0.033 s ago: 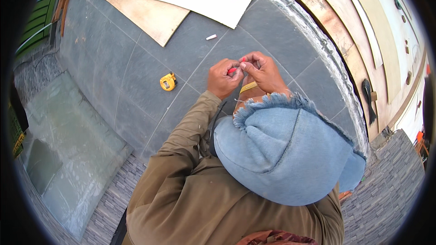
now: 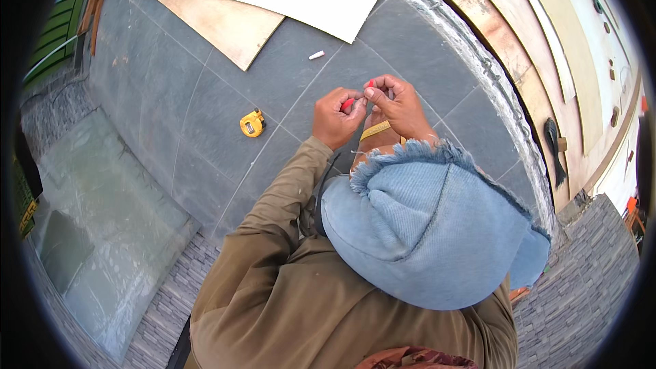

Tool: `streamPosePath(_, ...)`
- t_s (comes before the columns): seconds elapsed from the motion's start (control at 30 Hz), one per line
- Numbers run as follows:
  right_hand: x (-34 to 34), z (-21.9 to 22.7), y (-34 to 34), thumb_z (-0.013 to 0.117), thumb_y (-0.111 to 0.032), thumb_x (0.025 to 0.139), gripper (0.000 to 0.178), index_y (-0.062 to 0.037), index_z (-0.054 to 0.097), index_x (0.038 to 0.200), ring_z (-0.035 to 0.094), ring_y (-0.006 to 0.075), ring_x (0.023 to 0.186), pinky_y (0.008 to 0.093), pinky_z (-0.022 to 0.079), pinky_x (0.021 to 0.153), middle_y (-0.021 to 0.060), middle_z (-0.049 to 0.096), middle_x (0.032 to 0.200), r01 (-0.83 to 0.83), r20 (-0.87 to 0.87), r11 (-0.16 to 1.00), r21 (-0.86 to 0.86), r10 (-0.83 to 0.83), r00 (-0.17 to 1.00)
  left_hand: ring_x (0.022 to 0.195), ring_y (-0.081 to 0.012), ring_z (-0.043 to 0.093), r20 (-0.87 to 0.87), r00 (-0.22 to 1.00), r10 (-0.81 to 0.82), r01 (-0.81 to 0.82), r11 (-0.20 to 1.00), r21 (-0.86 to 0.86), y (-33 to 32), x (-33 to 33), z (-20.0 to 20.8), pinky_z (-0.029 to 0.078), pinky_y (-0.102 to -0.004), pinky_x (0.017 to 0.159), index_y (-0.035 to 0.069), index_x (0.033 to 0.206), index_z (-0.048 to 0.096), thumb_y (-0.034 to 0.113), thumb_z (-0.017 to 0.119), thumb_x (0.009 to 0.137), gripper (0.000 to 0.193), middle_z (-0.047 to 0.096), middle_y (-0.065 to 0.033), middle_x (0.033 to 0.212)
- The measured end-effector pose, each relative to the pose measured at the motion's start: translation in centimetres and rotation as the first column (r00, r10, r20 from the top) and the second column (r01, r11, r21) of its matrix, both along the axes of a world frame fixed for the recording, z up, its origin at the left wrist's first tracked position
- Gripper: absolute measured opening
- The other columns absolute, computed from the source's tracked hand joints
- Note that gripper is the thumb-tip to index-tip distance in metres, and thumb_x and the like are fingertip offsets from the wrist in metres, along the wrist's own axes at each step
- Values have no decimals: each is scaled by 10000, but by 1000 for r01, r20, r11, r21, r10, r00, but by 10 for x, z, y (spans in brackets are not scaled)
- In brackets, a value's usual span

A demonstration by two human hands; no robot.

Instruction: The person sits on a tiled floor, handles red plastic spacers, then picks up a hand saw and cuts a large plywood sheet. The person positions the sheet, saws along a marked line, and separates a piece of wood.

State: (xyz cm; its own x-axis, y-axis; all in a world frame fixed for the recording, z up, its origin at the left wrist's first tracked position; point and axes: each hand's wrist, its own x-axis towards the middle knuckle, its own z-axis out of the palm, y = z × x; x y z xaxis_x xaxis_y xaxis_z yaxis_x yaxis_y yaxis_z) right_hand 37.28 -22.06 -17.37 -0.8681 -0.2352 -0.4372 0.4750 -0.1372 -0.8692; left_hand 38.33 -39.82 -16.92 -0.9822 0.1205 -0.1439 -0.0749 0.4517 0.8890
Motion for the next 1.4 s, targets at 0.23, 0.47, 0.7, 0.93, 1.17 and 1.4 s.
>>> streamPosePath(0.23, -19, -19, 41, 631, -291, 1015, 228, -68, 612, 976, 444, 66, 605, 205, 326, 468, 3, 565, 798, 619, 626, 631, -468, -258, 736, 675, -136, 543, 642, 760, 97, -508, 704, 496, -9, -24, -17, 437, -285, 605, 3, 1220, 558, 108, 546, 971, 270, 573, -18, 835)
streamPosePath(0.47, -26, -23, 52, 631, -271, 1009, 215, -77, 604, 920, 431, 62, 594, 208, 321, 461, 7, 585, 806, 682, 711, 512, -523, -181, 680, 1058, -259, 607, 736, 676, 40, -658, 484, 577, 5, -43, -15, 528, -447, 988, -6, 1305, 487, 109, 511, 1026, 303, 560, -97, 1073)
streamPosePath(0.7, -29, -19, 52, 620, -250, 1012, 193, -86, 579, 920, 421, 60, 577, 206, 311, 450, 8, 581, 790, 712, 747, 491, -503, -168, 644, 1087, -245, 606, 778, 624, 71, -724, 429, 541, 24, -62, -7, 526, -427, 1014, 9, 1277, 512, 158, 572, 1035, 290, 573, -77, 1096)
streamPosePath(0.93, -32, -15, 55, 611, -243, 1021, 185, -75, 584, 950, 420, 52, 583, 204, 320, 458, 8, 594, 822, 740, 763, 455, -496, -178, 621, 1030, -188, 627, 792, 611, -10, -740, 347, 576, 34, -65, -13, 547, -332, 963, 48, 1080, 589, 159, 655, 997, 153, 619, -64, 1054)
streamPosePath(1.17, -33, 2, 44, 612, -219, 1031, 168, -52, 594, 1025, 430, 55, 608, 202, 346, 484, 43, 652, 934, 725, 492, 620, -299, -551, 674, 1030, -183, 647, 818, 574, -37, -779, 284, 559, 44, -59, -11, 578, -305, 953, 28, 1054, 578, 126, 643, 1000, 130, 625, -76, 1067)
streamPosePath(1.4, -34, 14, 34, 620, -212, 1031, 204, -16, 652, 1080, 489, 27, 684, 210, 418, 568, 70, 694, 929, 631, 1, 776, 6, -631, 776, 1038, -197, 656, 842, 540, -1, -813, 259, 521, 48, -60, -13, 586, -319, 964, 21, 1059, 569, 106, 638, 996, 126, 623, -89, 1080)
